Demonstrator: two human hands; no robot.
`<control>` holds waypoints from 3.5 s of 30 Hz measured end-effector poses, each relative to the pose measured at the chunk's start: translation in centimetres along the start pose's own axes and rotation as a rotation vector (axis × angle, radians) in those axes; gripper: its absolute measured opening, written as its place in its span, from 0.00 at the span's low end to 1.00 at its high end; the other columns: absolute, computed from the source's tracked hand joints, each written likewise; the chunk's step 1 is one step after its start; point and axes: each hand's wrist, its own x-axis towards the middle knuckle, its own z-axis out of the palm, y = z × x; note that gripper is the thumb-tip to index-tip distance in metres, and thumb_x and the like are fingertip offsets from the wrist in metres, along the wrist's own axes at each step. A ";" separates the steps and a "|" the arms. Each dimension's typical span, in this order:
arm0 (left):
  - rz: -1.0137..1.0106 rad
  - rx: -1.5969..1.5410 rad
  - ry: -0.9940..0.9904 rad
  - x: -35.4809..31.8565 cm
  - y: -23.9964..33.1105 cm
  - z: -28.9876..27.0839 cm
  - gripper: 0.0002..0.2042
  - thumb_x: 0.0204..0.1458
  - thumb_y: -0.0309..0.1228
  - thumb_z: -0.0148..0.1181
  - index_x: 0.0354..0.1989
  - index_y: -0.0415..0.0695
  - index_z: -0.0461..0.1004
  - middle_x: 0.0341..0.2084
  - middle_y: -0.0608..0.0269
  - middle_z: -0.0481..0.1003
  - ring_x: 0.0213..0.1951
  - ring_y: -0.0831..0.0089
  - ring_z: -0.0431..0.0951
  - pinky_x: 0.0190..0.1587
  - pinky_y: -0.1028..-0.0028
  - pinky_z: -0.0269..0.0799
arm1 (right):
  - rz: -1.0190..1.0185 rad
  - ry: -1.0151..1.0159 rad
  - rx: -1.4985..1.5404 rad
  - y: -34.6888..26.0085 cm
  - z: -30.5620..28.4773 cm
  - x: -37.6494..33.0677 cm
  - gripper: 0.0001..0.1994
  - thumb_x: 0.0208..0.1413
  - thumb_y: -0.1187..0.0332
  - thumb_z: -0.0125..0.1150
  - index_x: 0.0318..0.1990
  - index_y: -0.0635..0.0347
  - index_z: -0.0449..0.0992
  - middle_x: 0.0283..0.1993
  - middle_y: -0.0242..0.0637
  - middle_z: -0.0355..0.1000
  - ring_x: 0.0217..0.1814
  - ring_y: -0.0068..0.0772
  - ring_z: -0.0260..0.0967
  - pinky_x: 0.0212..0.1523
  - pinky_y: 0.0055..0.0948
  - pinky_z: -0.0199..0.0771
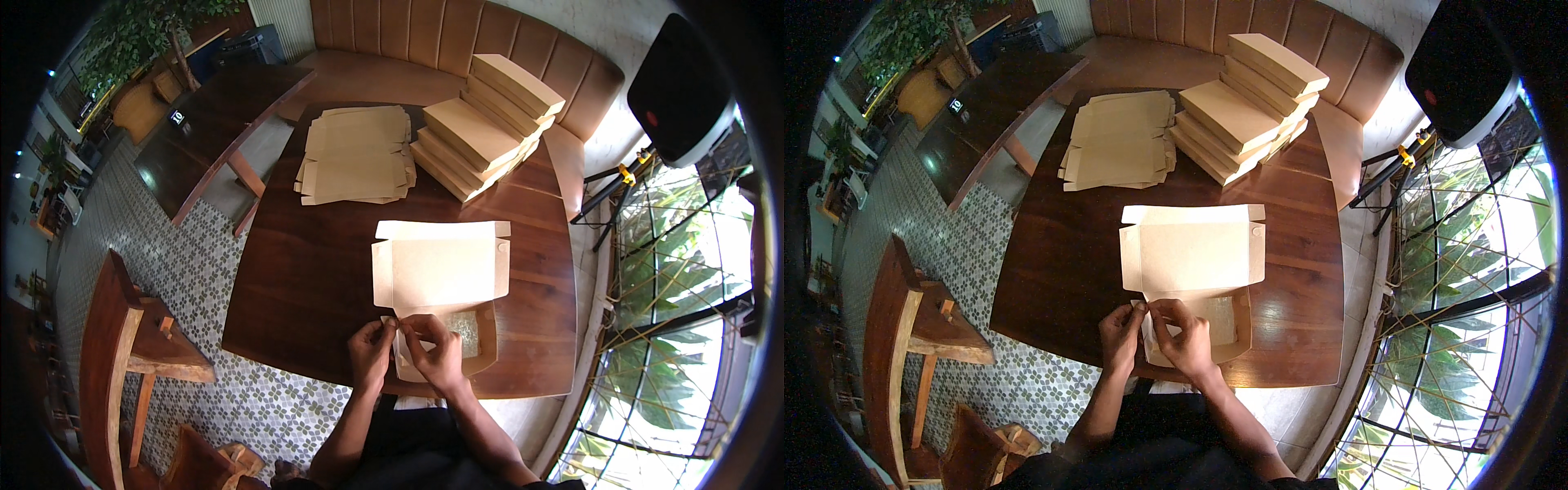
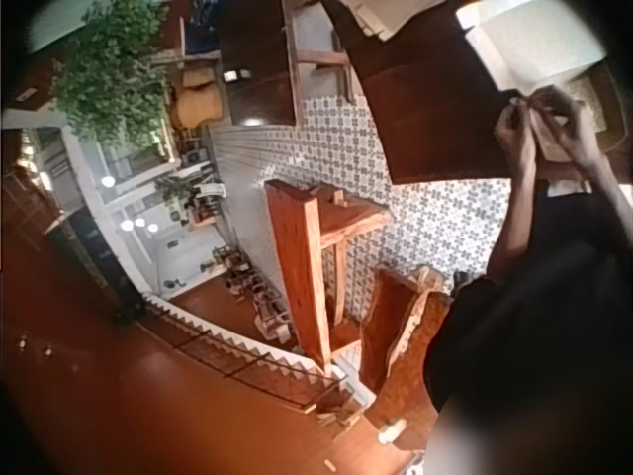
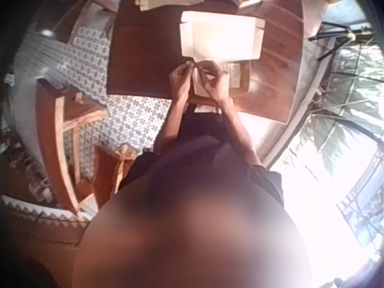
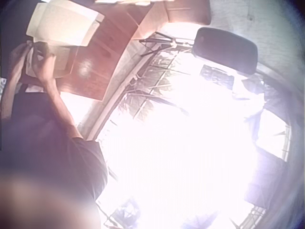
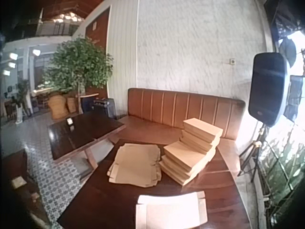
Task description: The person assembles flat cardboard boxes by folding the sides and inserting tabs into slots. They handle each box one at a time, fold the flaps, and stack the completed boxes on the table.
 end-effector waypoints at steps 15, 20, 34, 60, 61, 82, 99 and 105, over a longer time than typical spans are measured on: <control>-0.016 -0.099 -0.027 0.3 0.0 -0.1 0.12 0.64 0.35 0.69 0.40 0.37 0.82 0.27 0.69 0.80 0.24 0.85 0.73 0.27 0.81 0.67 | 0.304 -0.132 0.118 1.1 -0.7 0.7 0.14 0.59 0.69 0.76 0.49 0.66 0.85 0.45 0.42 0.86 0.49 0.30 0.85 0.48 0.29 0.87; -0.046 0.000 -0.118 0.4 1.0 -0.7 0.14 0.66 0.38 0.67 0.40 0.36 0.82 0.27 0.67 0.81 0.25 0.84 0.76 0.26 0.80 0.70 | 0.317 -0.137 0.221 2.3 -0.7 1.0 0.13 0.58 0.68 0.77 0.47 0.64 0.86 0.43 0.41 0.86 0.46 0.25 0.84 0.47 0.28 0.85; 0.238 0.604 -0.161 0.1 3.7 -1.3 0.16 0.66 0.38 0.65 0.40 0.33 0.83 0.26 0.57 0.84 0.29 0.76 0.83 0.32 0.74 0.75 | 0.379 -0.209 0.052 1.2 -1.1 1.6 0.14 0.63 0.62 0.72 0.45 0.66 0.86 0.35 0.42 0.86 0.37 0.23 0.82 0.39 0.28 0.80; 0.452 0.799 -0.008 -0.1 2.9 0.3 0.07 0.58 0.29 0.68 0.35 0.37 0.79 0.30 0.47 0.81 0.33 0.49 0.84 0.36 0.59 0.79 | 0.121 -0.049 -0.187 1.3 0.6 0.6 0.08 0.61 0.70 0.68 0.41 0.67 0.80 0.35 0.53 0.82 0.37 0.50 0.85 0.38 0.42 0.83; 0.490 0.836 -0.005 0.1 2.9 0.3 0.06 0.58 0.28 0.67 0.35 0.37 0.79 0.30 0.47 0.81 0.32 0.49 0.84 0.36 0.58 0.79 | 0.152 -0.054 -0.183 0.9 0.0 0.6 0.08 0.60 0.70 0.69 0.41 0.67 0.81 0.35 0.52 0.83 0.37 0.48 0.85 0.38 0.41 0.83; 0.475 0.379 0.022 4.4 9.1 -0.1 0.11 0.67 0.30 0.63 0.53 0.39 0.78 0.35 0.63 0.83 0.34 0.80 0.82 0.32 0.79 0.75 | 0.156 0.308 0.217 6.3 -10.9 7.5 0.14 0.64 0.74 0.68 0.55 0.66 0.79 0.41 0.32 0.81 0.41 0.18 0.74 0.46 0.22 0.75; 0.541 0.414 -0.459 4.0 7.8 14.3 0.12 0.68 0.38 0.61 0.42 0.40 0.78 0.29 0.56 0.80 0.32 0.68 0.85 0.33 0.71 0.79 | -0.044 0.357 0.324 3.0 -10.6 4.8 0.07 0.67 0.74 0.66 0.49 0.66 0.80 0.41 0.26 0.77 0.41 0.14 0.69 0.45 0.20 0.71; 0.571 0.256 -0.409 1.5 7.4 11.8 0.18 0.65 0.26 0.66 0.57 0.40 0.64 0.43 0.55 0.79 0.37 0.73 0.85 0.37 0.74 0.81 | 0.011 0.299 0.422 2.6 -10.2 4.7 0.07 0.69 0.71 0.65 0.48 0.67 0.79 0.42 0.26 0.77 0.43 0.13 0.69 0.46 0.19 0.71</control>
